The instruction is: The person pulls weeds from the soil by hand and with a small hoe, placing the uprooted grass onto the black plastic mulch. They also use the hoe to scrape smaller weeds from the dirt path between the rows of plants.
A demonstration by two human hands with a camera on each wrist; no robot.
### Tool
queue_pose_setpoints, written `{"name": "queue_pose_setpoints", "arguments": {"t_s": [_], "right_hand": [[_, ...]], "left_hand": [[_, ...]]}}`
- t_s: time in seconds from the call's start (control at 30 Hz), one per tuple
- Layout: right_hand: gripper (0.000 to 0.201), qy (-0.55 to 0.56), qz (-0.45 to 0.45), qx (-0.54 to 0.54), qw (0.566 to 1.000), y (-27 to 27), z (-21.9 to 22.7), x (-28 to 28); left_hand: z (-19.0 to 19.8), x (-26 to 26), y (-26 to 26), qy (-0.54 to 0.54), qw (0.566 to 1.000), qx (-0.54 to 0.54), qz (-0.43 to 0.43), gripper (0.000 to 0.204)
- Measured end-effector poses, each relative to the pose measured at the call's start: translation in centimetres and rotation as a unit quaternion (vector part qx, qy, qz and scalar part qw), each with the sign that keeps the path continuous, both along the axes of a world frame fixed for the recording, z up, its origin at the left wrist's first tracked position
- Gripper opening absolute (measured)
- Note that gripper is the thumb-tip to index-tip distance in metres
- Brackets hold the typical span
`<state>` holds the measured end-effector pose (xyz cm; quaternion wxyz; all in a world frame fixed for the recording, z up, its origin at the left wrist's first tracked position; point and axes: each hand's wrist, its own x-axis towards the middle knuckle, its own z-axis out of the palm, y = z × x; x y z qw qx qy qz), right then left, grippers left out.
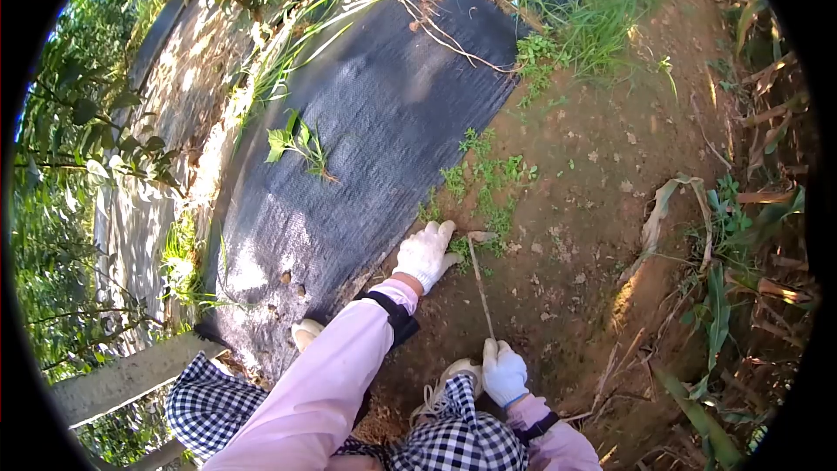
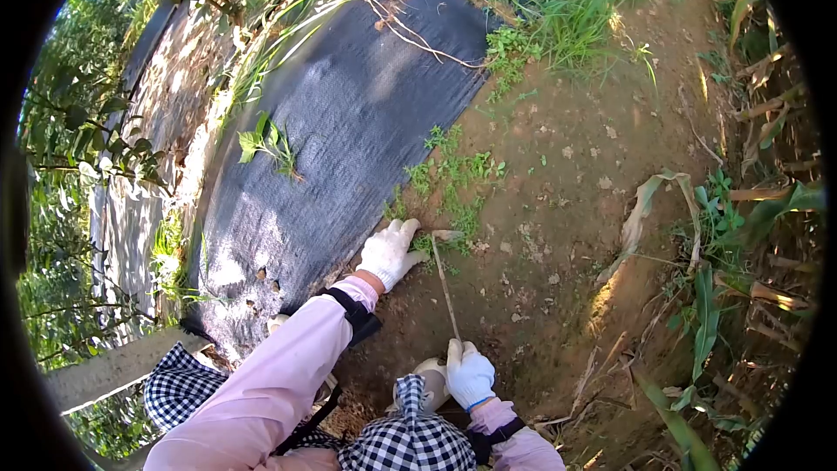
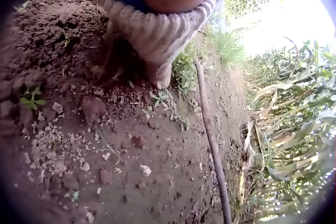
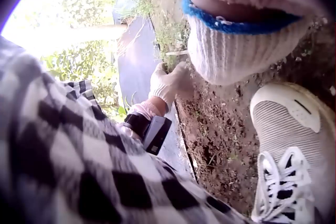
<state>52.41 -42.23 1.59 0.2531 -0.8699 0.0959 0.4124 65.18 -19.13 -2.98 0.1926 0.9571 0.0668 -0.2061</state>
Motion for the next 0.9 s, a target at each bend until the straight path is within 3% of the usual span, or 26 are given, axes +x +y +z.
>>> {"name": "queue_pose_setpoints", "arguments": {"t_s": [0.03, 0.17, 0.2, 0.23, 0.27, 0.33, 0.37, 0.4, 0.47, 0.53, 0.57, 0.6, 0.73, 0.9], "right_hand": [[0.055, -0.017, -0.016, 0.021, 0.999, 0.3, -0.6, 0.1], [0.055, 0.002, -0.061, 0.052, 0.997, 0.5, -2.4, 0.6], [0.054, -0.01, -0.081, 0.051, 0.995, 0.0, -2.5, 0.4], [0.053, -0.023, -0.102, 0.05, 0.993, -0.6, -2.5, 0.3], [0.052, -0.036, -0.125, 0.048, 0.99, -1.0, -2.6, 0.4], [0.05, -0.044, -0.116, 0.042, 0.991, -0.7, -2.3, 1.2], [0.05, -0.04, -0.099, 0.033, 0.994, 0.1, -1.4, 2.2], [0.05, -0.039, -0.077, 0.025, 0.996, 0.8, -0.8, 3.0], [0.053, -0.058, -0.022, 0.012, 0.998, 2.4, -2.2, 3.6], [0.055, -0.062, -0.025, 0.029, 0.997, 4.2, -2.1, 4.6], [0.053, -0.071, -0.026, 0.024, 0.997, 5.1, -2.3, 4.6], [0.052, -0.081, -0.025, 0.018, 0.996, 5.8, -2.8, 4.6], [0.055, -0.035, 0.009, -0.008, 0.999, 5.9, -2.7, 3.7], [0.054, -0.039, 0.003, 0.006, 0.999, 5.1, -2.5, 2.7]], "left_hand": [[-0.3, -0.1, 0.1, -0.015, 1.0, -0.009, -0.005, 0.046], [0.1, 0.8, 1.6, 0.014, 0.979, -0.131, 0.153, 0.039], [-0.4, 0.4, 3.3, -0.002, 0.961, -0.216, 0.172, 0.036], [1.6, 0.5, 4.6, 0.038, 0.889, -0.374, 0.26, 0.032], [3.7, 0.5, 5.8, 0.079, 0.783, -0.519, 0.335, 0.028], [3.5, -0.5, 8.8, 0.11, 0.805, -0.501, 0.299, 0.02], [2.0, -1.3, 9.3, -0.077, 0.962, -0.259, 0.031, 0.022], [0.2, -2.2, 10.3, -0.083, 0.987, -0.128, -0.048, 0.023], [1.7, -1.0, 8.9, 0.096, 0.98, -0.123, 0.12, 0.03], [0.9, -0.7, 7.5, 0.028, 0.975, -0.149, 0.164, 0.044], [1.0, -0.1, 6.4, -0.024, 0.992, -0.051, 0.11, 0.063], [1.3, 0.5, 5.3, -0.03, 0.992, -0.02, 0.123, 0.072], [2.3, 2.4, 2.6, 0.046, 0.995, 0.013, 0.087, 0.075], [1.0, 2.4, 2.2, 0.023, 0.997, 0.011, 0.077, 0.068]]}}
